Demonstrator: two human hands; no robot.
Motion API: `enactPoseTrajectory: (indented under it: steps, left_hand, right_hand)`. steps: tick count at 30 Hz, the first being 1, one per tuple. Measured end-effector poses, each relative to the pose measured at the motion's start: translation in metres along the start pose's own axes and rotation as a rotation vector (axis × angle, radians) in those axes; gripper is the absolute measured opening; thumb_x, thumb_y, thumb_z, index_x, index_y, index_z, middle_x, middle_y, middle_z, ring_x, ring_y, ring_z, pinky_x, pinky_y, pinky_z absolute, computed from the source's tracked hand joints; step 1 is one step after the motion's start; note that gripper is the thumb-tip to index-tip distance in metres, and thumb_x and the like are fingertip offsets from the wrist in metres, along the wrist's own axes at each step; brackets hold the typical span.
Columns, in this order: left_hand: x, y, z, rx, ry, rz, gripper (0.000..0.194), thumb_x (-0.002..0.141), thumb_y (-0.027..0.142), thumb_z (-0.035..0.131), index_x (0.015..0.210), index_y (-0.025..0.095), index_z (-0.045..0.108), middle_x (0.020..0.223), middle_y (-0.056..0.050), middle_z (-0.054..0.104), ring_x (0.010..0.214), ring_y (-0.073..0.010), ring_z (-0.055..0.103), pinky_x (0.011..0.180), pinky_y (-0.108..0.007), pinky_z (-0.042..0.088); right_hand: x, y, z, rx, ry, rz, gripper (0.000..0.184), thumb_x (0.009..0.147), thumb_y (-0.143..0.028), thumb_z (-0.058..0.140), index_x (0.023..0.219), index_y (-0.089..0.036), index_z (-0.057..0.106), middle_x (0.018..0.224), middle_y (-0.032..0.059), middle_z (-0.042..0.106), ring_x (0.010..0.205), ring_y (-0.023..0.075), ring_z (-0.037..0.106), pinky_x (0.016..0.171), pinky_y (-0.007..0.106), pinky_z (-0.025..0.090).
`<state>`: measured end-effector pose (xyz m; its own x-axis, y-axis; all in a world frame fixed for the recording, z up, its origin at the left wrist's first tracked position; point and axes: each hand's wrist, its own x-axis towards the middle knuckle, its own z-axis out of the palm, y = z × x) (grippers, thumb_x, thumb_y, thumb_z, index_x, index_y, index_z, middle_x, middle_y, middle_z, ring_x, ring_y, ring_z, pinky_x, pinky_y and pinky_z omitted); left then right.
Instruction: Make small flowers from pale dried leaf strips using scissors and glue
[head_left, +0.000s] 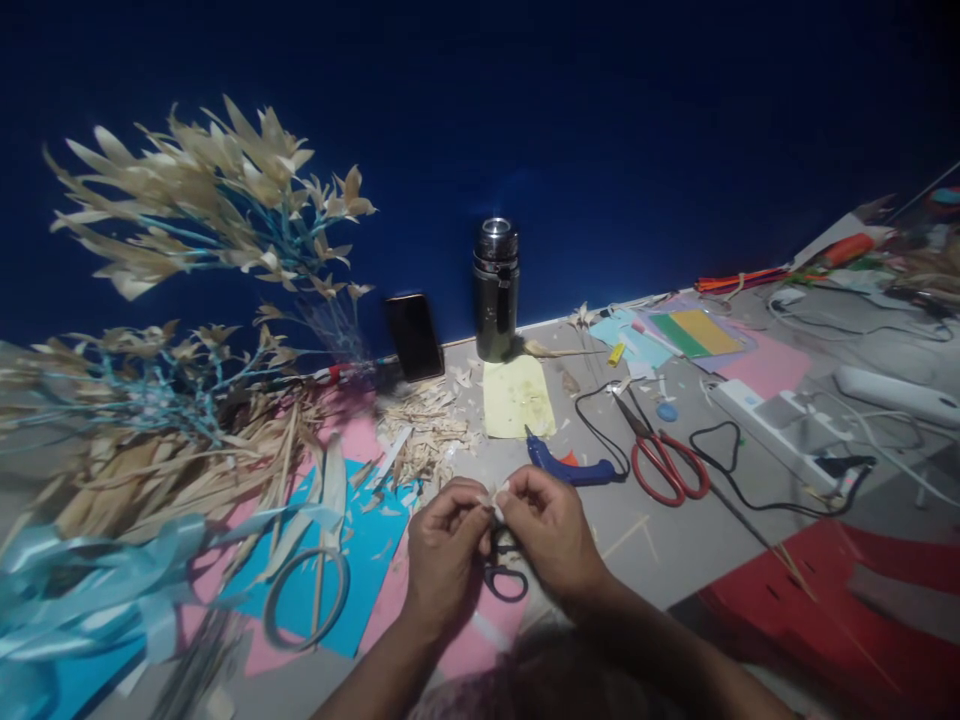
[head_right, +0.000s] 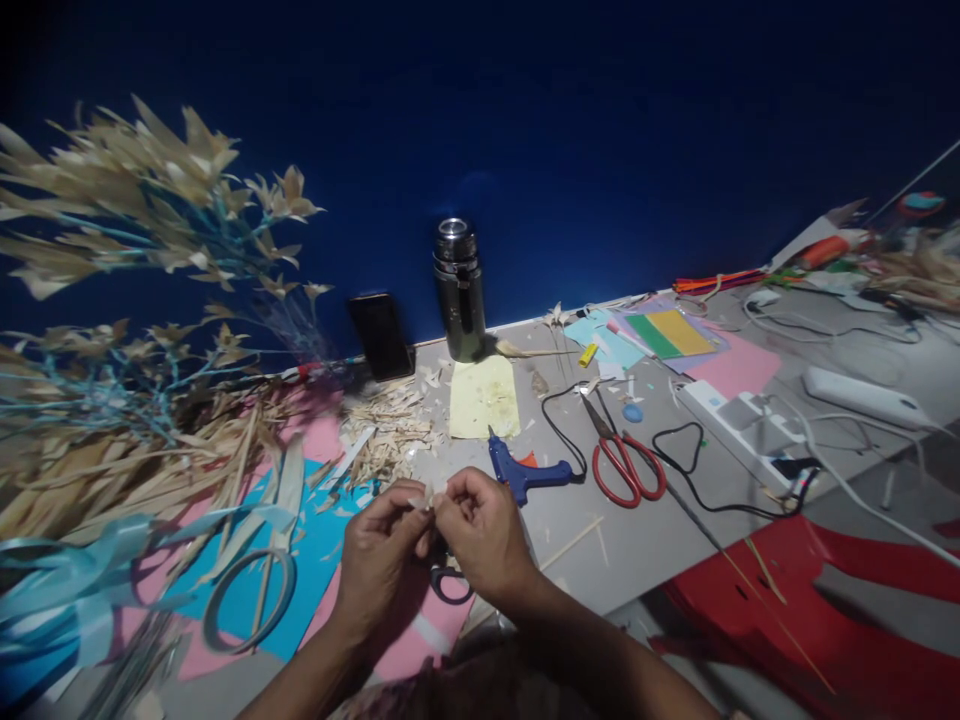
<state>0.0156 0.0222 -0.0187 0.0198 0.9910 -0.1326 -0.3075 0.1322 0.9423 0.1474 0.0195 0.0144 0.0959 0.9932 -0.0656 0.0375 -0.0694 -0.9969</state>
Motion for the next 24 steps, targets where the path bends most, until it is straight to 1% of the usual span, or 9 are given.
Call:
enactPoseTrajectory:
  steps: [4, 8, 10, 13, 14, 16, 20, 24]
  left_hand:
    - [-0.001, 0.004, 0.002, -0.019, 0.006, -0.003, 0.017, 0.078, 0.029, 0.080, 0.074, 0.018, 0.067, 0.053, 0.007, 0.053, 0.044, -0.0071, 0.045, 0.047, -0.020, 0.037]
    - [-0.003, 0.008, 0.006, -0.019, 0.037, -0.001, 0.017, 0.079, 0.029, 0.079, 0.076, 0.018, 0.066, 0.047, 0.007, 0.052, 0.043, -0.0073, 0.044, 0.048, -0.019, 0.036]
    - [-0.003, 0.009, 0.007, -0.018, 0.050, 0.007, 0.018, 0.079, 0.029, 0.079, 0.074, 0.018, 0.066, 0.047, 0.007, 0.053, 0.044, -0.0074, 0.045, 0.048, -0.019, 0.036]
    - [-0.002, 0.008, 0.007, -0.028, 0.059, 0.004, 0.018, 0.078, 0.029, 0.079, 0.074, 0.018, 0.065, 0.046, 0.006, 0.054, 0.043, -0.0080, 0.046, 0.049, -0.020, 0.037]
    - [-0.001, 0.006, 0.007, -0.040, 0.057, -0.009, 0.019, 0.078, 0.030, 0.079, 0.075, 0.018, 0.065, 0.046, 0.006, 0.055, 0.043, -0.0083, 0.045, 0.048, -0.020, 0.036]
    - [0.001, 0.003, 0.005, -0.075, 0.042, -0.052, 0.020, 0.078, 0.031, 0.080, 0.077, 0.018, 0.064, 0.044, 0.006, 0.055, 0.042, -0.0086, 0.045, 0.048, -0.020, 0.035]
    - [0.003, -0.003, 0.004, -0.191, -0.016, -0.130, 0.024, 0.082, 0.032, 0.078, 0.077, 0.019, 0.058, 0.044, 0.007, 0.053, 0.043, -0.0081, 0.041, 0.049, -0.020, 0.032]
    - [0.004, -0.003, 0.005, -0.252, -0.061, -0.149, 0.024, 0.085, 0.032, 0.076, 0.080, 0.018, 0.057, 0.048, 0.007, 0.052, 0.046, -0.0073, 0.040, 0.050, -0.020, 0.031]
  right_hand:
    - [-0.003, 0.000, 0.009, 0.219, -0.011, 0.064, 0.021, 0.078, -0.036, 0.065, 0.068, -0.022, 0.052, 0.047, -0.0064, 0.052, 0.044, 0.0115, 0.050, 0.043, 0.020, 0.040]
    - [-0.003, 0.006, 0.016, 0.373, -0.046, 0.151, 0.025, 0.079, -0.038, 0.067, 0.070, -0.022, 0.050, 0.044, -0.0064, 0.054, 0.042, 0.0122, 0.053, 0.044, 0.020, 0.041]
    - [-0.003, 0.012, 0.020, 0.434, -0.040, 0.187, 0.026, 0.080, -0.038, 0.066, 0.070, -0.021, 0.049, 0.044, -0.0064, 0.054, 0.041, 0.0103, 0.050, 0.042, 0.018, 0.036]
    - [-0.002, 0.021, 0.023, 0.492, -0.010, 0.237, 0.027, 0.081, -0.038, 0.066, 0.071, -0.021, 0.049, 0.045, -0.0069, 0.053, 0.038, 0.0069, 0.040, 0.040, 0.017, 0.024]
    - [-0.002, 0.023, 0.023, 0.493, -0.001, 0.248, 0.027, 0.081, -0.038, 0.067, 0.071, -0.021, 0.049, 0.046, -0.0073, 0.053, 0.039, 0.0063, 0.038, 0.040, 0.017, 0.021]
    - [-0.001, 0.025, 0.021, 0.466, 0.008, 0.243, 0.029, 0.081, -0.039, 0.069, 0.070, -0.020, 0.050, 0.049, -0.0079, 0.050, 0.040, 0.0058, 0.036, 0.041, 0.018, 0.021]
    - [0.001, 0.022, 0.010, 0.347, 0.020, 0.167, 0.028, 0.083, -0.040, 0.070, 0.072, -0.018, 0.057, 0.057, -0.0058, 0.052, 0.047, 0.0075, 0.040, 0.045, 0.020, 0.027]
    - [0.002, 0.015, -0.005, 0.228, 0.052, 0.079, 0.028, 0.086, -0.042, 0.067, 0.073, -0.018, 0.060, 0.063, -0.0033, 0.053, 0.055, 0.0100, 0.043, 0.050, 0.022, 0.031]
